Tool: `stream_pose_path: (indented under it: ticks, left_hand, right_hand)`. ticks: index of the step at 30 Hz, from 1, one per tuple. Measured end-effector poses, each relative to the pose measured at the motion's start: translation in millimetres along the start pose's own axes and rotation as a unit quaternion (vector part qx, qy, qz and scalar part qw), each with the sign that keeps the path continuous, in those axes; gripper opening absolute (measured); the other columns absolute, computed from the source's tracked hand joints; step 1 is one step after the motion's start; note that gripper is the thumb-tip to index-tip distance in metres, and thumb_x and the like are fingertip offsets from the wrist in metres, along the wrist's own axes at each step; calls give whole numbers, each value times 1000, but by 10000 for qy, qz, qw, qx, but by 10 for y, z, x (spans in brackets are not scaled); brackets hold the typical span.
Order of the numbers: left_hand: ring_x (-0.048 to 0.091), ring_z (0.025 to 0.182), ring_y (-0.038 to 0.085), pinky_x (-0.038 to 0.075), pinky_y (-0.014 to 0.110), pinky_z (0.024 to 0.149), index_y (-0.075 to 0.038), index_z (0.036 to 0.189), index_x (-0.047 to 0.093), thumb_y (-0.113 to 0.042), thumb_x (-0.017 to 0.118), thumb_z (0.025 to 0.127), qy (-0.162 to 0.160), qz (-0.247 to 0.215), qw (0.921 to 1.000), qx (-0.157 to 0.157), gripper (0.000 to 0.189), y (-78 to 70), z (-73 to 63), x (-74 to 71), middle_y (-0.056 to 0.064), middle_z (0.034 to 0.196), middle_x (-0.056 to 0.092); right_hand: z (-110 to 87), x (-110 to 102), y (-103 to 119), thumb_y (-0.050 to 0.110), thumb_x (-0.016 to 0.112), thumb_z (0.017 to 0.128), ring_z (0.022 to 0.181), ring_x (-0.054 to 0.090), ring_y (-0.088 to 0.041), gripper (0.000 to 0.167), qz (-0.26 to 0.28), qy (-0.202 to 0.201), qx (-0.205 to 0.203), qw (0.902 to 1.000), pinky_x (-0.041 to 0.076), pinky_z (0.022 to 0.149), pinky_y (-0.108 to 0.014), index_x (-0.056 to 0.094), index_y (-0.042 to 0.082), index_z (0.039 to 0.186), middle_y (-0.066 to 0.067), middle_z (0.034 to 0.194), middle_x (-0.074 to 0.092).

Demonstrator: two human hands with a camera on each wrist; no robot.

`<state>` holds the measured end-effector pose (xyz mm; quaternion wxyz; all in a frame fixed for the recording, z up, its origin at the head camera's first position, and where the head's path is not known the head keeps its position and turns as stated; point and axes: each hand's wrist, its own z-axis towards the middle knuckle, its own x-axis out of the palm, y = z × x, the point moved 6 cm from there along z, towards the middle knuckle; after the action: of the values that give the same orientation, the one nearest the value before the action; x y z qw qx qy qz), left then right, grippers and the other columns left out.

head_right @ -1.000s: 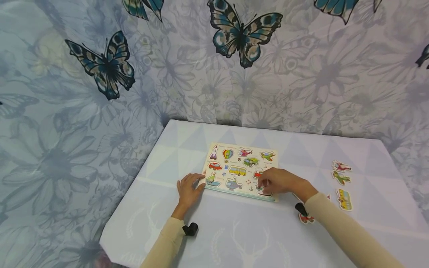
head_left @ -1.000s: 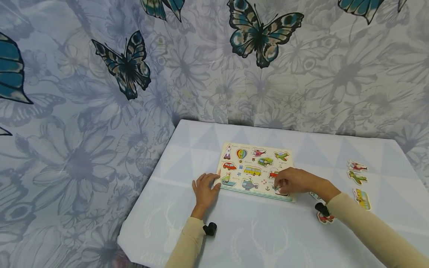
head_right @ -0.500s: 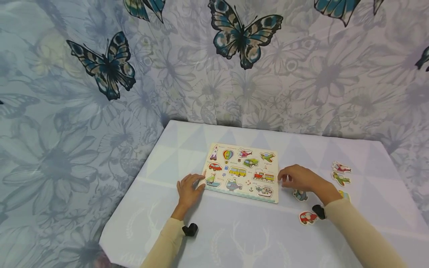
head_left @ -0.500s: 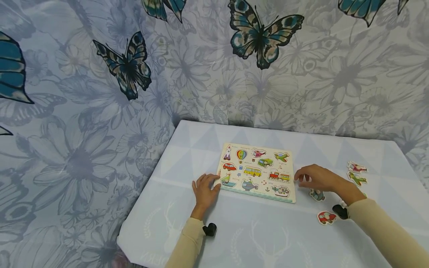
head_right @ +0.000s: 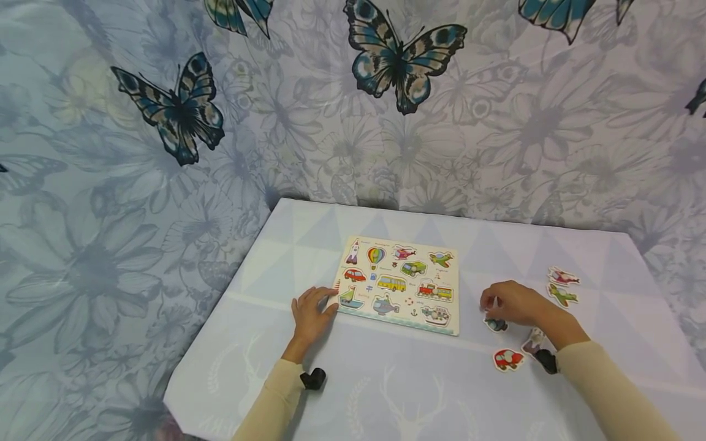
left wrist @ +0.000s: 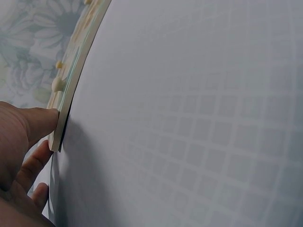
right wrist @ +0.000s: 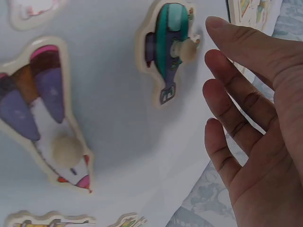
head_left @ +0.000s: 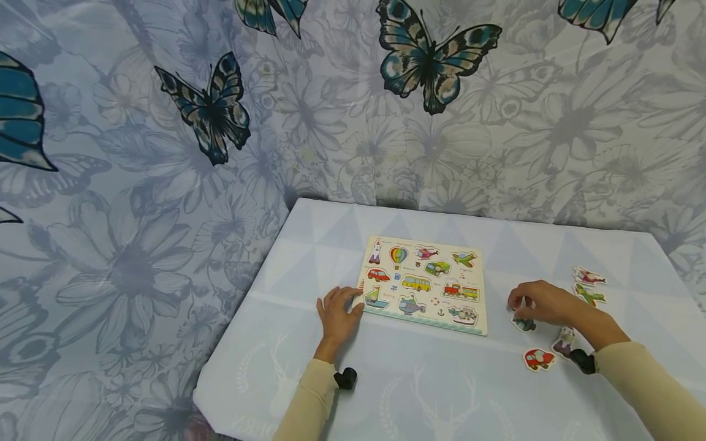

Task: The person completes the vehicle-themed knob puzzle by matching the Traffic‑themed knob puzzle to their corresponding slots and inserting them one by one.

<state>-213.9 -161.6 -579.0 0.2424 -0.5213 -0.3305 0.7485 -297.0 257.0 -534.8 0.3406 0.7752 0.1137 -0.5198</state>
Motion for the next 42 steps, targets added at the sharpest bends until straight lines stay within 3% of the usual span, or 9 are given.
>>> stream_pose_path:
  ticks: [11,25,42]
  left_hand:
    - [45,136,41,6,76,112,-13,111,74,-11,74,86,10,-43,10000,-8,25,-10,-7,-7,9,123,70]
    - [46,135,41,6,76,111,-13,111,74,-11,75,86,-21,-5,10000,46,25,3,10,6,9,122,70]
    - [45,136,40,6,75,112,-14,111,74,-12,76,86,-6,-10,10000,46,25,32,7,16,7,124,69]
  right_hand:
    - [-113,43,-103,20,77,85,80,54,0,12,81,26,32,10000,51,69,-25,71,19,96,10,95,66]
    - [-105,35,-70,15,75,87,79,54,4,12,179,-30,-284,9994,51,67,-23,71,18,98,12,93,66]
    - [308,-102,269,24,74,90,78,51,-3,7,-323,-157,-302,9989,46,66,-24,72,24,96,16,88,63]
